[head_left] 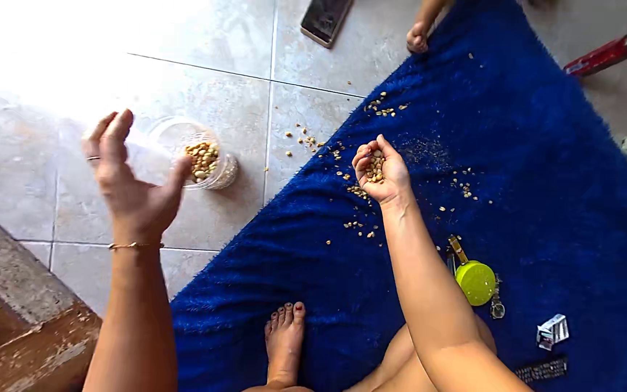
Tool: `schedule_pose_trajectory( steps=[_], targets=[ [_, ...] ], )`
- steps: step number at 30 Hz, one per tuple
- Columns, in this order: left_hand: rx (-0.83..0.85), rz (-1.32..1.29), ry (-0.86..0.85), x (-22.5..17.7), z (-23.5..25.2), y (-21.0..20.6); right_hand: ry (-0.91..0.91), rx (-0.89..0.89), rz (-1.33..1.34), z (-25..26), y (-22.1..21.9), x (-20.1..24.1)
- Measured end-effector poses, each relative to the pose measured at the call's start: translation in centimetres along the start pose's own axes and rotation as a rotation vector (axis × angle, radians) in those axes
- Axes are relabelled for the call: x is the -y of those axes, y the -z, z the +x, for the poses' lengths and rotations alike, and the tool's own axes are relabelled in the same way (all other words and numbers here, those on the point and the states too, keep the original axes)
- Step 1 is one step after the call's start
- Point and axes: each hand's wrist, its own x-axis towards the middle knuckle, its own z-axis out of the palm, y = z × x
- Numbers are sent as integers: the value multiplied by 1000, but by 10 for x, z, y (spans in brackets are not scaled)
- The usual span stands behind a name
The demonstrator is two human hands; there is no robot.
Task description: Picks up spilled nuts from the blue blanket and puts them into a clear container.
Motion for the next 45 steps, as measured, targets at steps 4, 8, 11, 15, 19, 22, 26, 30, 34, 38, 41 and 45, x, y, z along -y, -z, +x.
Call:
schedule_pose_trajectory(
  steps=[4,8,11,15,19,22,26,30,34,38,41,45],
  targets=[
    [-35,-236,85,34,-14,-29,-35,187,-63,-8,-73,-43],
    [-205,-253,32,46,-13,-65,-62,245,-25,-13,-139,-98],
    [-206,-278,-13,36,-13,-73,-87,238,-46,-17,-166,-122],
    [-58,-296,-88,25,-30,-77,-68,234,-151,-20,-165,-139],
    [-34,-348,-100,21,-44,-71,-33,236,-187,-18,-154,-146],
    [-89,-412,-140,21,-44,-64,12,238,-205,-15,-147,-149],
    [-102,-408,-144,24,-41,-58,97,255,-296,-10,-142,-149],
    [-104,-394,-110,31,-44,-55,300,342,-640,-7,-135,-147],
    [-100,-386,-92,38,-51,-50,436,399,-861,-11,-130,-146],
    [-82,-374,-92,45,-58,-48,714,409,-845,-21,-133,-150],
    [-72,-363,-80,48,-63,-47,823,460,-978,-22,-130,-157],
    [-57,-366,-87,49,-67,-49,815,473,-1352,-17,-113,-163]
  ],
)
